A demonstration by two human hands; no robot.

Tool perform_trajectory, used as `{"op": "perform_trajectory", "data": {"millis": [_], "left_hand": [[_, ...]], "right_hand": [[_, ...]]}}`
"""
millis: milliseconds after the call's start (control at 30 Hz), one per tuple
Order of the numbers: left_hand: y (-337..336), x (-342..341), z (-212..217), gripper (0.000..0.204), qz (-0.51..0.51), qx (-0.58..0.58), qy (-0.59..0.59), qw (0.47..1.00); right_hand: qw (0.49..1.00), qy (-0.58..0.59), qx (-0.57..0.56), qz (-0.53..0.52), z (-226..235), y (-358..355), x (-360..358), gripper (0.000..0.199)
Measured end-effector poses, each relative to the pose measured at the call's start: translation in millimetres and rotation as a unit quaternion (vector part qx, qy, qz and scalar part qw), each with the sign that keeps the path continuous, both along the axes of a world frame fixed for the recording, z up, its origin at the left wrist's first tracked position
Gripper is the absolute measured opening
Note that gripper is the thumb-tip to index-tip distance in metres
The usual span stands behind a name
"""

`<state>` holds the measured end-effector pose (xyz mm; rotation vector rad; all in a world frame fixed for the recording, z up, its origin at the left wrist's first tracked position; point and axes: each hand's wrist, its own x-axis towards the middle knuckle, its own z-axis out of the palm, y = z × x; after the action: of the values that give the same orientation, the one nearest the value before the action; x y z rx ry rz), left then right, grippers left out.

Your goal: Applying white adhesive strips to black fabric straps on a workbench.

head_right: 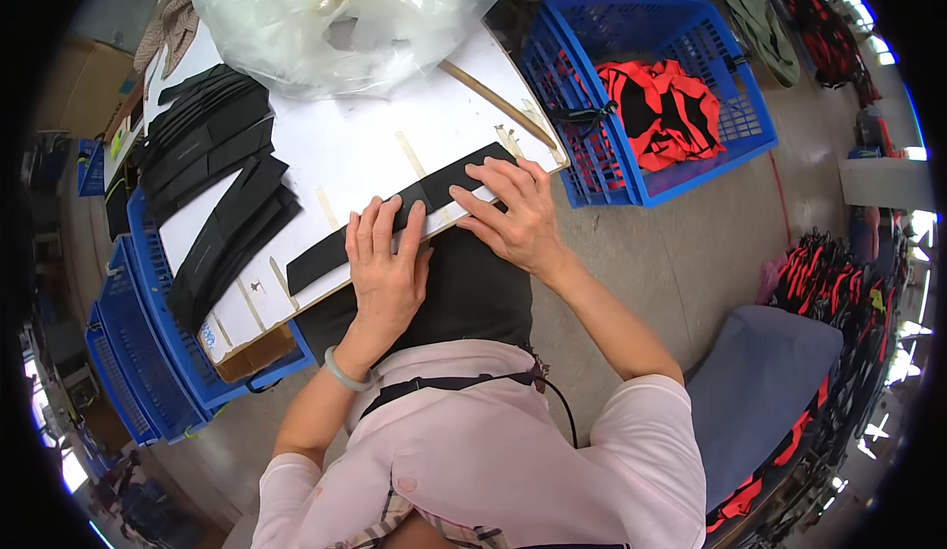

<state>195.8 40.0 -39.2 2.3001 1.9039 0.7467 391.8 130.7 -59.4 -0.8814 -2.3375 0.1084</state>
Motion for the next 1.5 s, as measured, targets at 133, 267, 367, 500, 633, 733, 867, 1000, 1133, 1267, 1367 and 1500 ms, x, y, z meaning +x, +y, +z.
{"op": "perform_trajectory", "data": {"millis": [133,267,367,500,633,733,867,1000,1133,1267,1367,1500], "left_hand": [[2,14,-15,0.067,0.012,0.013,0.011,1.000],[4,17,-21,0.062,0.023,0.041,0.017,0.999],[4,17,-22,0.059,0.021,0.059,0.016,0.998],[4,16,-20,0.057,0.016,0.059,0.014,0.998],[3,14,-20,0.055,0.015,0.058,0.006,0.998],[3,14,-19,0.052,0.015,0.059,0.000,0.998],[4,15,-16,0.041,0.022,0.060,0.018,0.998],[5,16,-17,0.046,0.033,0.074,0.012,0.997],[3,15,-14,0.042,0.029,0.065,0.019,0.997],[1,13,-8,0.042,0.028,0.043,0.029,0.998],[-3,10,-10,0.047,0.028,0.017,0.050,0.998],[-6,14,-27,0.054,0.033,-0.028,-0.094,0.995]], "right_hand": [[1.000,0.011,0.006,0.003,-2,0,-2,0.037],[1.000,0.007,0.015,-0.004,-3,0,0,0.036],[1.000,0.001,0.017,-0.005,-5,0,0,0.037],[1.000,0.001,0.008,-0.004,-6,-1,0,0.038],[1.000,0.006,0.003,-0.002,-9,-1,-2,0.037],[1.000,0.000,0.006,-0.005,-8,-2,-2,0.036],[1.000,0.004,0.006,-0.001,-8,-2,-1,0.035],[1.000,0.001,0.008,-0.002,-4,-2,-2,0.033],[1.000,0.003,-0.011,-0.003,4,-3,-2,0.032],[0.998,0.031,-0.055,0.004,28,1,-18,0.029],[0.990,0.055,-0.072,0.105,56,7,-63,0.019],[0.964,-0.022,-0.102,0.244,53,-2,-143,0.027]]}}
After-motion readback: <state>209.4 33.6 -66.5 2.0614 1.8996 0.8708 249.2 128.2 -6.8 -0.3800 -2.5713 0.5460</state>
